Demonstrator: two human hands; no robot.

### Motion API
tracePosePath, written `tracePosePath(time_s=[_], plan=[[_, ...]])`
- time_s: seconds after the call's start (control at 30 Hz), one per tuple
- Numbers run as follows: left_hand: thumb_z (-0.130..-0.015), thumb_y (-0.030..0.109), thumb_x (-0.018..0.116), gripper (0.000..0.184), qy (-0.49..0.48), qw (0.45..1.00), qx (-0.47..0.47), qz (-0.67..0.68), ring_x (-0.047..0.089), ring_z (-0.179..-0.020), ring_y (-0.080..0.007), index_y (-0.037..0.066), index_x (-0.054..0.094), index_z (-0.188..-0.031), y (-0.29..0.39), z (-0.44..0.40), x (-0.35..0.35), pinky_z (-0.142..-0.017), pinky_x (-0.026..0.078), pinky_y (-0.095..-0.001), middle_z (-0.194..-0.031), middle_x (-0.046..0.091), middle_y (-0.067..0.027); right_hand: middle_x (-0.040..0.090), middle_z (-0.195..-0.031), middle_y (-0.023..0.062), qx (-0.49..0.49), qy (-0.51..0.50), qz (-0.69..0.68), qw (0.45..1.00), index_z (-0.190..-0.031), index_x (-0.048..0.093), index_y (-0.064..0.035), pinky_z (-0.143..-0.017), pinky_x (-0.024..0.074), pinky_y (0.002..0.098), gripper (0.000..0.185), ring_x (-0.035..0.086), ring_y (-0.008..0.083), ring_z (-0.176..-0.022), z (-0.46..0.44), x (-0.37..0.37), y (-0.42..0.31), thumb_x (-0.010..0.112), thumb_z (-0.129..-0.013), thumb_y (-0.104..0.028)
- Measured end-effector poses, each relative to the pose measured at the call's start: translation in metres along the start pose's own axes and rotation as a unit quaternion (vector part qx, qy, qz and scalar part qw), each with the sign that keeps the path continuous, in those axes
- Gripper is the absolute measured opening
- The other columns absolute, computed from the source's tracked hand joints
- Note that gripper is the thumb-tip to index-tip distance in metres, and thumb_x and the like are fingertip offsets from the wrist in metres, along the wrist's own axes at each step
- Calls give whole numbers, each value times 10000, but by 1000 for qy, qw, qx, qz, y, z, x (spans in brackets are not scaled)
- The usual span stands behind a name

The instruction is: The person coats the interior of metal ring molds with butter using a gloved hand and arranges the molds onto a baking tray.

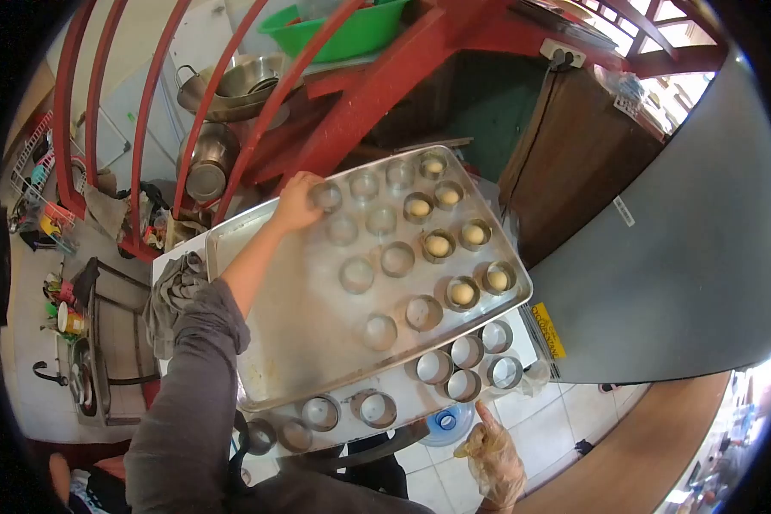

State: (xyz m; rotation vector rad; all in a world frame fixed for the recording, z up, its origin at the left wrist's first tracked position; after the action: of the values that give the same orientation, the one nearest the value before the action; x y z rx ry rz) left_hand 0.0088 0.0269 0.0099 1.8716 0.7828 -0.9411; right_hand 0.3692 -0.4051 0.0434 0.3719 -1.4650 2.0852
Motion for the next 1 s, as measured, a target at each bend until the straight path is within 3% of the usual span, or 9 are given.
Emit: tracePosePath(time_s=[0.07, 0.17, 0.37, 0.57, 0.67, 0.77, 0.87, 1.0], plan=[[-640, 226, 762, 514, 26, 998, 43, 49, 537, -1108, -285, 108, 602, -1114, 0, 9, 2, -924, 422, -417, -1072, 575, -106, 485, -736, 60, -5, 4, 10, 1000, -1377, 365, 102, -664, 516, 328, 742, 526, 187, -662, 2, 4, -1, 670, -720, -55], [-622, 230, 789, 549, -52, 987, 82, 128, 581, -1015, -349, 25, 606, -1096, 23, 30, 3, -878, 466, -395, -1035, 604, -174, 479, -732, 53, -6, 2, 11, 1000, -1371, 377, 102, -663, 515, 326, 728, 516, 180, -653, 3, -3, 4, 662, -720, -55], [-622, 369, 780, 685, -40, 995, 93, 20, 565, -1078, -348, 48, 574, -1191, 43, 42, 10, -909, 441, -446, -1162, 597, -176, 477, -732, 46, -6, -8, -3, 1000, -1376, 375, 96, -667, 516, 325, 753, 511, 170, -653, 3, 1, 2, 679, -707, -70], [-606, 359, 776, 744, -86, 995, 52, -1, 529, -1151, -326, 79, 532, -1251, 50, 44, 9, -933, 365, -514, -1238, 563, -146, 481, -733, 44, -2, 4, 21, 1000, -1372, 384, 95, -669, 512, 311, 764, 513, 165, -657, 5, -2, 5, 697, -701, -91], [-600, 336, 769, 724, -87, 996, 29, 1, 521, -1155, -317, 84, 533, -1237, 55, 47, 5, -924, 366, -480, -1245, 556, -130, 485, -734, 44, 1, 13, 30, 999, -1371, 383, 99, -666, 506, 307, 766, 517, 166, -666, 7, 0, 4, 700, -703, -100], [-599, 345, 761, 692, 22, 996, 89, 23, 496, -1120, -277, 96, 537, -1204, 61, 53, -4, -883, 348, -442, -1171, 549, -89, 486, -741, 46, -6, 9, 44, 999, -1367, 383, 107, -659, 497, 300, 763, 512, 166, -670, 9, -1, 3, 696, -705, -106], [-600, 354, 763, 695, 38, 979, 197, 23, 485, -1116, -277, 98, 532, -1204, 73, 70, -13, -891, 336, -431, -1177, 541, -91, 485, -750, 46, -17, 26, 51, 998, -1363, 383, 117, -658, 489, 294, 762, 506, 166, -671, 11, 4, 1, 692, -704, -110], [-601, 371, 767, 712, -52, 976, 209, 15, 485, -1108, -288, 101, 527, -1215, 91, 94, -4, -896, 331, -426, -1190, 537, -111, 485, -757, 47, -8, -12, 42, 999, -1363, 374, 125, -663, 486, 291, 767, 507, 164, -677, 8, -3, 3, 692, -704, -105]])
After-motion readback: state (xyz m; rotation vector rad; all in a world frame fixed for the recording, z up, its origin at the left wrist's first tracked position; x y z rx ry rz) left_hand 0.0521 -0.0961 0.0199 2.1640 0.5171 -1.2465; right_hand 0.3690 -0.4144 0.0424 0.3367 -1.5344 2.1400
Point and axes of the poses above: each hand's wrist, its own z-axis away from the middle knuckle, its own x-axis out of the palm, y = z × x, the point moved 3 cm from there along -z, towards the middle knuckle
